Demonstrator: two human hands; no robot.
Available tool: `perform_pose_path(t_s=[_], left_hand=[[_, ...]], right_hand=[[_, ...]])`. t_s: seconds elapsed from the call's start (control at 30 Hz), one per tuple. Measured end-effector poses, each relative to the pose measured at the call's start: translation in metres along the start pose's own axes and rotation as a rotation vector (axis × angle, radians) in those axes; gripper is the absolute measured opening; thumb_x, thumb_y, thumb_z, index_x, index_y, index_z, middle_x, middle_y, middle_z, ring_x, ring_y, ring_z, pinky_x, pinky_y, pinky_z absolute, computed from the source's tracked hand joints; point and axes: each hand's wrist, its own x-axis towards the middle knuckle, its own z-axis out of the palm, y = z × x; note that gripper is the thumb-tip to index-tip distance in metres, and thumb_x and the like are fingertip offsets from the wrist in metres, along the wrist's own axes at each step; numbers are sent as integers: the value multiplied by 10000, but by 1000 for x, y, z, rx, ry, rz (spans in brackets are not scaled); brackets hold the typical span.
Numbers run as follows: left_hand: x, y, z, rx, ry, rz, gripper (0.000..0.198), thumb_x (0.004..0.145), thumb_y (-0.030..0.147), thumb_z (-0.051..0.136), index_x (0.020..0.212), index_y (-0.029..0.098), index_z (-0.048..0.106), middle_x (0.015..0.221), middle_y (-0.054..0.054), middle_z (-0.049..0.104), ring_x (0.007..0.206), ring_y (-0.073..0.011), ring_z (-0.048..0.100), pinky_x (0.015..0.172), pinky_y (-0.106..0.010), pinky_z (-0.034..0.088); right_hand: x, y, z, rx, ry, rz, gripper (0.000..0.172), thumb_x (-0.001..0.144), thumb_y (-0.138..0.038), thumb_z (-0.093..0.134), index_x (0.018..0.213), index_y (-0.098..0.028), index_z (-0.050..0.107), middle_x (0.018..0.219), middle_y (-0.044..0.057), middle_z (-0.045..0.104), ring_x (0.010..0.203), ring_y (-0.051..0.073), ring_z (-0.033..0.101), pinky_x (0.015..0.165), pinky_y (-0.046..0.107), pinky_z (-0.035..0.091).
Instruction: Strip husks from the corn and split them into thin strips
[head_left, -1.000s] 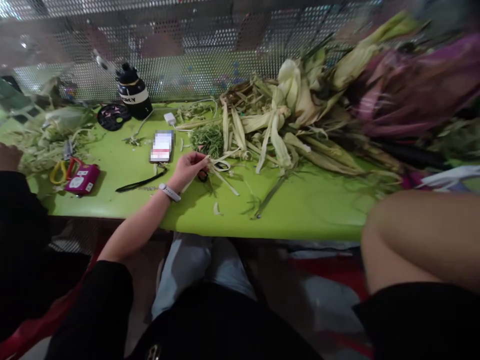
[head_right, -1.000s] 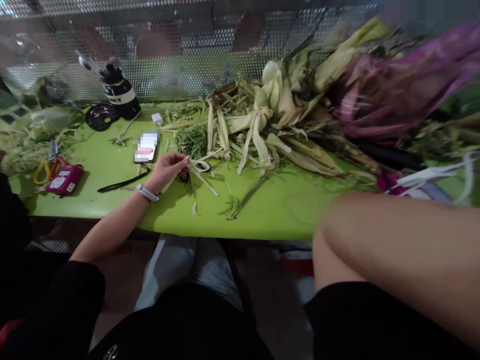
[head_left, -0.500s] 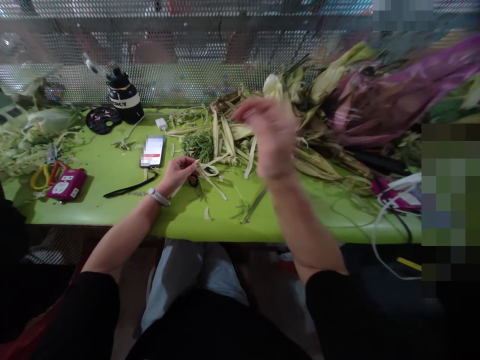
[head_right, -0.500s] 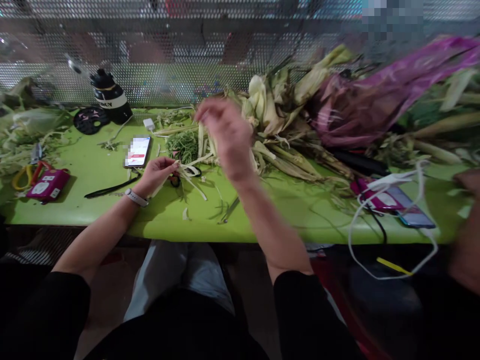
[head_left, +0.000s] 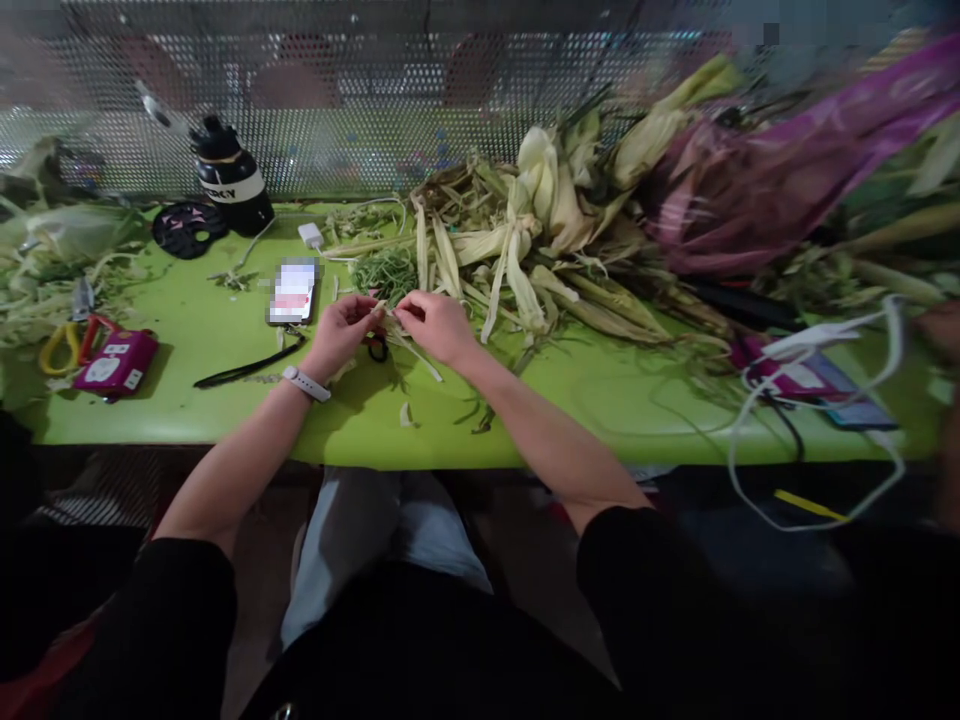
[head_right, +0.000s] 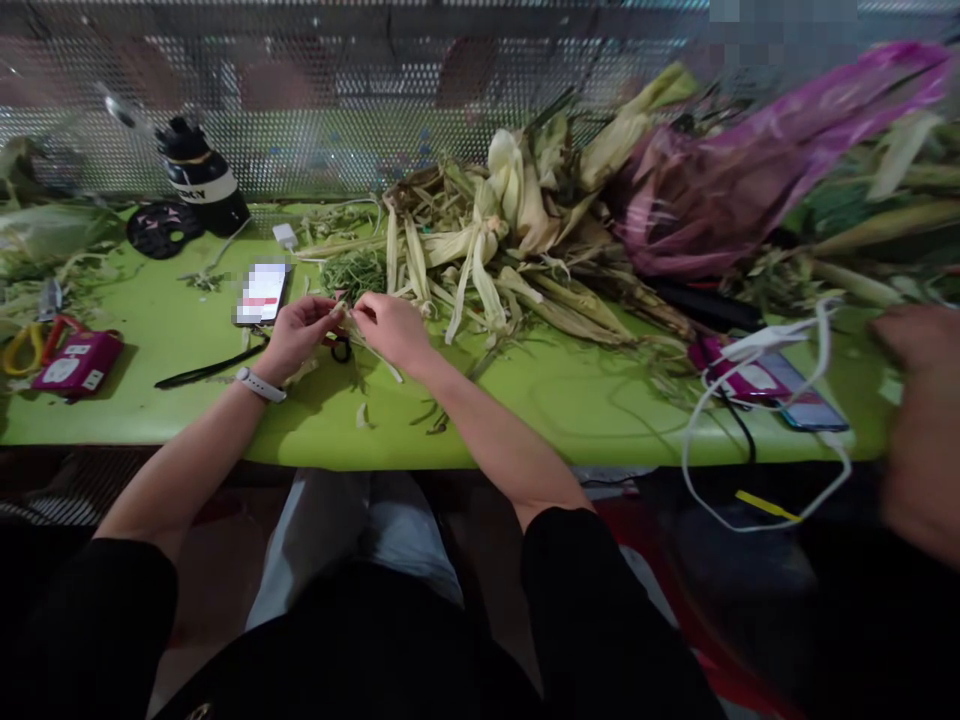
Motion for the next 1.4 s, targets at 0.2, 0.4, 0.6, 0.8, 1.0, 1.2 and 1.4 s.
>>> perform_pose_path(t_s=[0.2,0.4,0.6,0.8,1.0,1.2,1.4], left_hand=[[-2,2,-1,10,-76,34,368,792,384,809,1018,146,644,805,-40,734,676,-129,711,580,-215,575],[-5,7,2,21,-112,59,449,784,335,824,1132,150,608,779,-14,700,689,-139,708,627,-245,585],[-4,3,-1,77,-115,107,491,762,347,836,1115,180,537,792,-1,705,682,-125,698,607,-221,546],[-2,-1,-1,187,-112,200,388,771,262,808,1008,183,512,758,8,697,663,-103,657,622,-215,498],[3,-10,-2,270,-142,241,355,768,241,786,971,201,497,748,4,689,661,-119,657,607,-232,475],[4,-13,-5,350,-109,262,424,731,249,824,1015,206,512,794,-7,715,665,-119,652,592,-234,465],[0,-1,-1,185,-158,184,456,743,316,844,1013,194,498,752,9,701,637,-103,651,598,-215,488]], right_hand=[[0,0,4,7,108,-11,193,943,-278,562,920,-165,717,880,74,747,773,190,642,748,312,438],[1,3,3,64,92,23,154,934,-288,567,885,-196,680,843,55,728,754,191,634,744,326,451],[3,5,9,245,93,86,141,929,-317,621,1035,-228,593,826,7,723,763,172,656,775,315,475],[7,14,16,330,16,155,283,915,-457,635,1039,-207,591,756,-4,700,704,162,644,717,296,471],[9,16,15,413,-101,177,264,892,-424,635,803,-177,654,699,13,673,638,144,596,661,284,460],[9,15,14,369,30,154,103,789,-271,702,731,-187,688,767,8,648,724,151,588,759,312,486],[10,13,13,624,132,258,115,775,-313,725,739,-206,707,759,-6,645,742,149,601,761,302,496]])
